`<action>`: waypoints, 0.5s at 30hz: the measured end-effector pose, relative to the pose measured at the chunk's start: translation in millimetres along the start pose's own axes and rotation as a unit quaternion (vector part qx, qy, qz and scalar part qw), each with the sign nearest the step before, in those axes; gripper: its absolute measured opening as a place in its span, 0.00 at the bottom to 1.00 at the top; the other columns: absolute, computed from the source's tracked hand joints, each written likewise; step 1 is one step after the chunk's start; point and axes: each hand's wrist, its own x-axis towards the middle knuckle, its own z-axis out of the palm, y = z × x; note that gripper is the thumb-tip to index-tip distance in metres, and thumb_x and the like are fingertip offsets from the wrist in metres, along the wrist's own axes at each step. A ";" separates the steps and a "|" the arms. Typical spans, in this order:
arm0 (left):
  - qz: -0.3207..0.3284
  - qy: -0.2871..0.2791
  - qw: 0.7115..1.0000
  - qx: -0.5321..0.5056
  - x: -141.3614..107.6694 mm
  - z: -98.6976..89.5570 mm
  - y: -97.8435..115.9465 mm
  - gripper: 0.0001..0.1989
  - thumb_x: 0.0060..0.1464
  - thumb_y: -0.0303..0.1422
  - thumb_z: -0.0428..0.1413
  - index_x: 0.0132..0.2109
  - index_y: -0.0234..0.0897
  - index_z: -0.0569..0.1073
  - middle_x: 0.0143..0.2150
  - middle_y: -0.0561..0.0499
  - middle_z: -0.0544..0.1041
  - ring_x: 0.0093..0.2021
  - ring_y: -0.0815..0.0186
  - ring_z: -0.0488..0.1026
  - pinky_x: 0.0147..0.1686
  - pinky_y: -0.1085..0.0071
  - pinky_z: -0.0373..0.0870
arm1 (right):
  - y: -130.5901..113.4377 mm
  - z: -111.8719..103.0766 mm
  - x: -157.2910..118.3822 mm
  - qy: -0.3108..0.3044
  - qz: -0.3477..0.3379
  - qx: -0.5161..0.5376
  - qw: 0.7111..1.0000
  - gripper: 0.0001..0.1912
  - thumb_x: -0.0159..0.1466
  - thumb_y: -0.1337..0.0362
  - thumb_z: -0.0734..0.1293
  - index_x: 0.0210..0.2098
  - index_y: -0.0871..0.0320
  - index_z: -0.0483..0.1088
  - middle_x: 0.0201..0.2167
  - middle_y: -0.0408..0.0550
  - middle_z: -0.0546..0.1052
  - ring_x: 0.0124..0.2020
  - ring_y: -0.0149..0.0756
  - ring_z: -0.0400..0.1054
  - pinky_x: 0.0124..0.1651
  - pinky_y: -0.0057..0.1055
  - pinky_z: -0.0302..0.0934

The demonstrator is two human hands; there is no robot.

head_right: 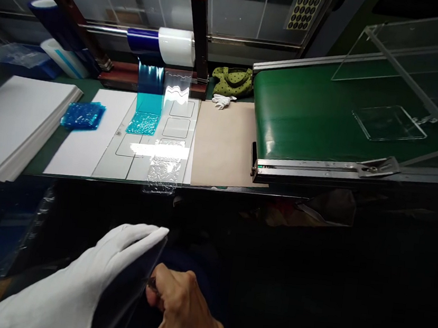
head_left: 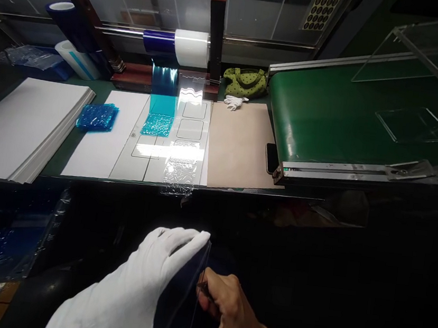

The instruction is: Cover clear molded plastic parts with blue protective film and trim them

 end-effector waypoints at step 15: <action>-0.011 0.032 0.998 0.054 -5.9 8.3 6.3 0.56 0.34 0.60 0.58 0.67 0.52 0.43 0.63 0.45 0.57 0.55 0.49 0.64 0.49 0.57 0.71 | -4.7 -0.8 0.3 -0.057 -0.052 -0.007 0.997 0.31 0.41 0.34 0.69 0.23 0.54 0.60 0.19 0.40 0.64 0.22 0.30 0.57 0.20 0.24 0.55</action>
